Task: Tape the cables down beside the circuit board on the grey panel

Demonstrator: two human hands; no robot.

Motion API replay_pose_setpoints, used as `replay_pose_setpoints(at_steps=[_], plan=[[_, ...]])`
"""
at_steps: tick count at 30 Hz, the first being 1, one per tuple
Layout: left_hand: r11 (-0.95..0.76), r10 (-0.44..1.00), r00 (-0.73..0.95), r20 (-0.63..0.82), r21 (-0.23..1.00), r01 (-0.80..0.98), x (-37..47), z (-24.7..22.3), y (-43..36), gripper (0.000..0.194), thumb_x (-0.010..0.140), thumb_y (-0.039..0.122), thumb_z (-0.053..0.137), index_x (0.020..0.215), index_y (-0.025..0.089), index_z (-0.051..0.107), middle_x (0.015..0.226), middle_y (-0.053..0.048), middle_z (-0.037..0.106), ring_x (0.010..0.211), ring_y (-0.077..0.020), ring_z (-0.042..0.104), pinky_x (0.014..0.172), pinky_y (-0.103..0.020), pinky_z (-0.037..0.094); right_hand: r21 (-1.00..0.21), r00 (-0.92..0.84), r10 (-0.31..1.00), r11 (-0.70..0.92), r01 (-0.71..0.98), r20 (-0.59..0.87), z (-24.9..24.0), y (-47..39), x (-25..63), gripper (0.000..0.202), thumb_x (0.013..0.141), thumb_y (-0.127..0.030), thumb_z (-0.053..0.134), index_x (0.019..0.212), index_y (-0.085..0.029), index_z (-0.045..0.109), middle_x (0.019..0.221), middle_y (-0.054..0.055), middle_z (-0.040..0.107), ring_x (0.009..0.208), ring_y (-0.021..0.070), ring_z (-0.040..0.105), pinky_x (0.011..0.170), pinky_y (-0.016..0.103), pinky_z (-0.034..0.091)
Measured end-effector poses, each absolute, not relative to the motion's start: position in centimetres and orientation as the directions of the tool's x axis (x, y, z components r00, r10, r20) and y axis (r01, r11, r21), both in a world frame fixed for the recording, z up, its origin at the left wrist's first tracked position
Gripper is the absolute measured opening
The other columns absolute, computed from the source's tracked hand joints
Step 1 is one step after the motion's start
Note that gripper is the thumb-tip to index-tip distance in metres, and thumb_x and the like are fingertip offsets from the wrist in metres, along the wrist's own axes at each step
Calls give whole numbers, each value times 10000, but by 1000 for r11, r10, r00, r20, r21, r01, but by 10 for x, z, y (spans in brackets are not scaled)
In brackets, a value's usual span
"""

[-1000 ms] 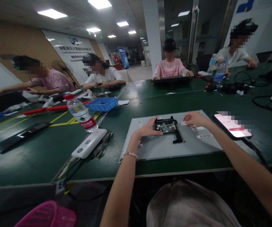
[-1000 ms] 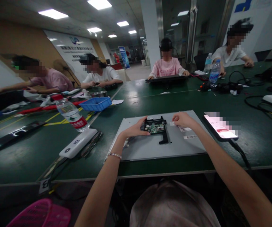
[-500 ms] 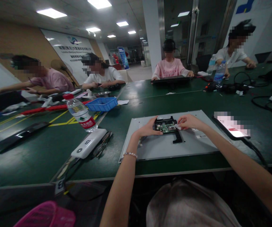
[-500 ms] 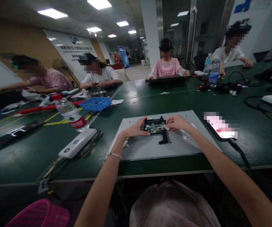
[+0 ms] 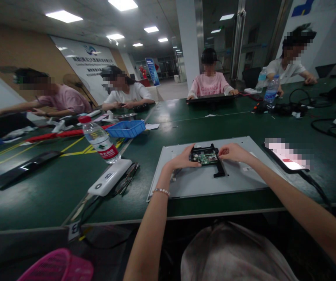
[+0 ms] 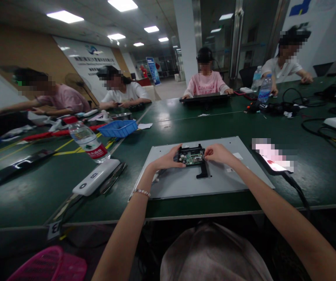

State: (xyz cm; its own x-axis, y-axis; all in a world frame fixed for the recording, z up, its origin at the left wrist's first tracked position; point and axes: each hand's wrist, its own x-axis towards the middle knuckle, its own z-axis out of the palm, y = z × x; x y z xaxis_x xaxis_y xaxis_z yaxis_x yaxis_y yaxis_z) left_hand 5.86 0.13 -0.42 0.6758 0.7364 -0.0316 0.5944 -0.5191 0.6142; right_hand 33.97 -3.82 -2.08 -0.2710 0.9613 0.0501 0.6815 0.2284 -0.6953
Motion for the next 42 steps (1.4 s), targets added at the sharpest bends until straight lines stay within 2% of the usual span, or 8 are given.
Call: replay_pose_setpoints(at_steps=[5,13,27,33,42], plan=[[-535,731,683,-13,610,584,58,-7,4,1157,619,612,705,1496,174,89,1549,-131,173,1420,-308,183,1180,-418,153,-660,-266,963,229,715,45,-18,-41,338,99,733,-229,638,793,-197,709,784,18,717,730,171,647,681,266,467],[-527,736,677,-24,609,593,59,-3,-1,1146,628,605,696,1496,172,87,1550,-131,166,1422,-303,177,1180,-408,152,-672,-250,968,205,711,30,-11,-44,340,159,756,-318,627,801,-195,719,796,33,718,745,183,642,678,276,462],[-516,735,677,-38,617,595,60,0,-2,1151,619,616,697,1494,198,77,1556,-122,144,1427,-305,156,1180,-416,142,-647,-242,970,201,736,26,-5,-48,343,194,771,-357,627,818,-213,748,812,32,722,743,193,628,687,294,453],[-529,733,680,-28,605,595,60,-1,-1,1158,618,618,697,1492,166,87,1558,-136,132,1429,-306,147,1185,-408,131,-632,-246,968,219,743,46,-6,-47,343,191,775,-349,629,811,-211,755,832,30,729,772,197,632,712,298,448],[-524,735,677,-34,605,599,60,-2,-1,1152,625,615,697,1493,179,78,1559,-130,130,1430,-304,144,1184,-414,131,-633,-291,956,245,735,32,-16,-39,347,188,768,-326,623,812,-206,760,826,38,731,794,206,636,732,307,458]])
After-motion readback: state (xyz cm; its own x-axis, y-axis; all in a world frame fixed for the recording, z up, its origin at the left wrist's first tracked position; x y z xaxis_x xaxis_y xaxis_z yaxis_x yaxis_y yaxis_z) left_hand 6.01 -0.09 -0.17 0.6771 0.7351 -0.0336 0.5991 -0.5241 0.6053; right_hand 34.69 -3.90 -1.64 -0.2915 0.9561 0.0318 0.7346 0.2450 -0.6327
